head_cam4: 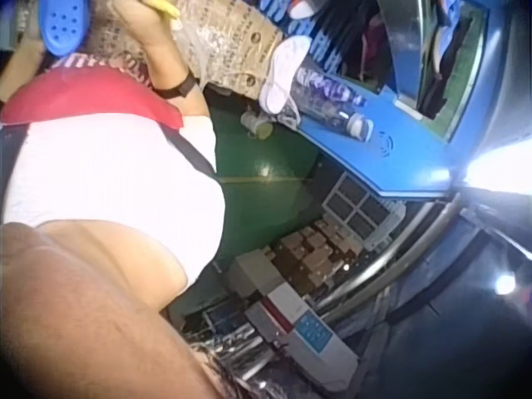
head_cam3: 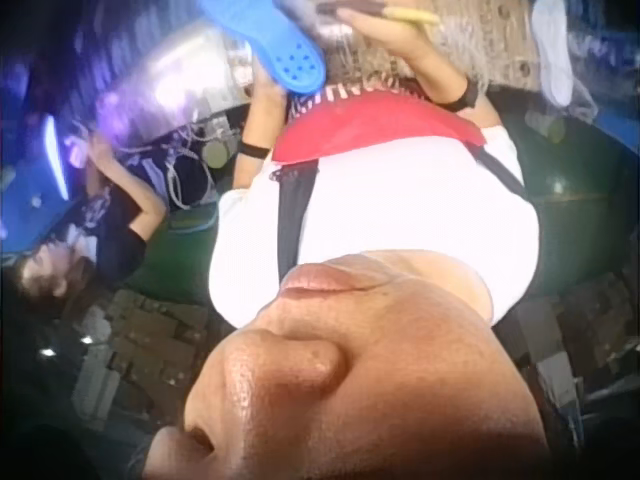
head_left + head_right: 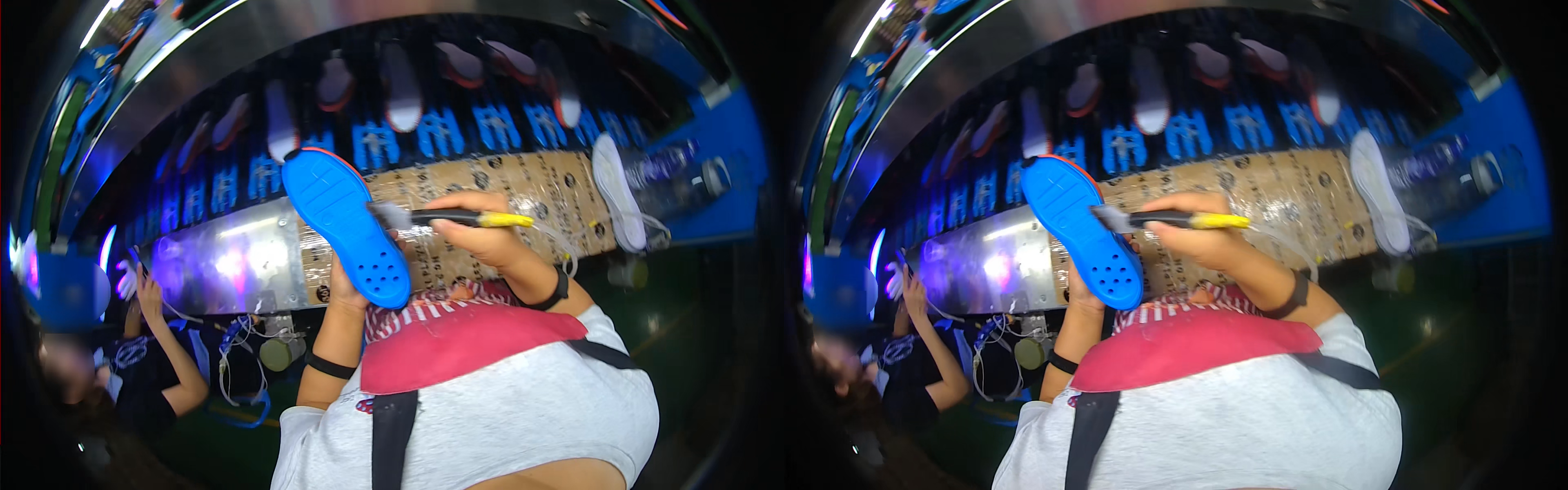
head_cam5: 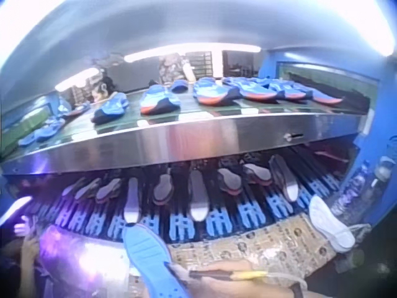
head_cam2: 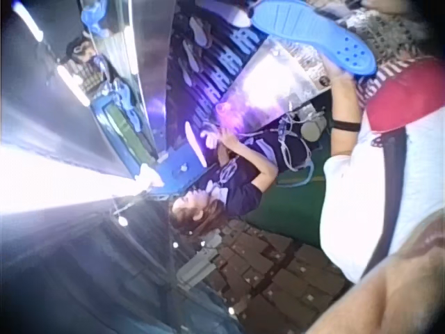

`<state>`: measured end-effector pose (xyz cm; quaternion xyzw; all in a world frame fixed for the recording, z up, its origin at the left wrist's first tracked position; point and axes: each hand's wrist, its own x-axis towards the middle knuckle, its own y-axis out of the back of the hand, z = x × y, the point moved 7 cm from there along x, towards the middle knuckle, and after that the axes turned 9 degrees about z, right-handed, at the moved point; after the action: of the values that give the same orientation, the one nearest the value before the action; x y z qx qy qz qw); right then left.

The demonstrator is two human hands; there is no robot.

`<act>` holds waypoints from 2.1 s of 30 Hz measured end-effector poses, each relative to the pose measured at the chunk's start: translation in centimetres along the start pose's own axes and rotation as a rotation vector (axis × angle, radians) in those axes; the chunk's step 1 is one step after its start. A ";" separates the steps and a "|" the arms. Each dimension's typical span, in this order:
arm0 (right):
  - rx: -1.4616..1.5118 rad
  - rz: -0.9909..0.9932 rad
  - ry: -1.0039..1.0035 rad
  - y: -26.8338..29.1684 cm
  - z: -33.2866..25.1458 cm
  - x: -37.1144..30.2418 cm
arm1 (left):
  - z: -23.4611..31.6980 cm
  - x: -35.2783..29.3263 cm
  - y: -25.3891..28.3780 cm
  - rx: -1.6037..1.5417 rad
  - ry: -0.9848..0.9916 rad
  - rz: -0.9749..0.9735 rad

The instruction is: Applying glue or primer to shoe soles using a brush in a factory assembly line.

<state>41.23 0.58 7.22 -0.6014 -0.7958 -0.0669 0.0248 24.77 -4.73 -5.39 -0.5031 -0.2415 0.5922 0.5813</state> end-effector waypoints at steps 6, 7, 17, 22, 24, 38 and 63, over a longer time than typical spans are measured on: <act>-0.245 0.109 0.595 -1.6 -5.9 0.8 | -3.3 0.5 -1.6 0.066 0.038 0.048; -0.301 0.176 0.702 -1.7 -6.3 0.9 | -3.5 0.5 -1.5 0.085 0.032 0.085; -0.259 -0.080 0.798 -4.8 -5.3 -0.2 | -1.9 1.2 -1.8 0.116 0.037 0.020; -0.395 0.132 0.749 -3.6 -4.6 0.2 | -1.3 1.2 -1.4 0.092 -0.072 0.056; -0.398 0.071 0.784 -4.2 -4.3 -0.4 | -1.1 1.8 0.8 0.186 -0.067 0.205; -0.005 -0.139 0.560 -4.3 -3.4 -1.3 | 2.0 2.6 -2.3 -0.031 -0.096 -0.080; -0.268 -0.533 0.612 -6.5 -2.0 -1.5 | 7.2 1.9 -3.2 0.591 0.094 -0.051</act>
<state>35.33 -2.91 8.55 -0.3251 -0.8635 -0.3492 0.1635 20.24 -0.15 -0.46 -0.3326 -0.0438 0.5983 0.7277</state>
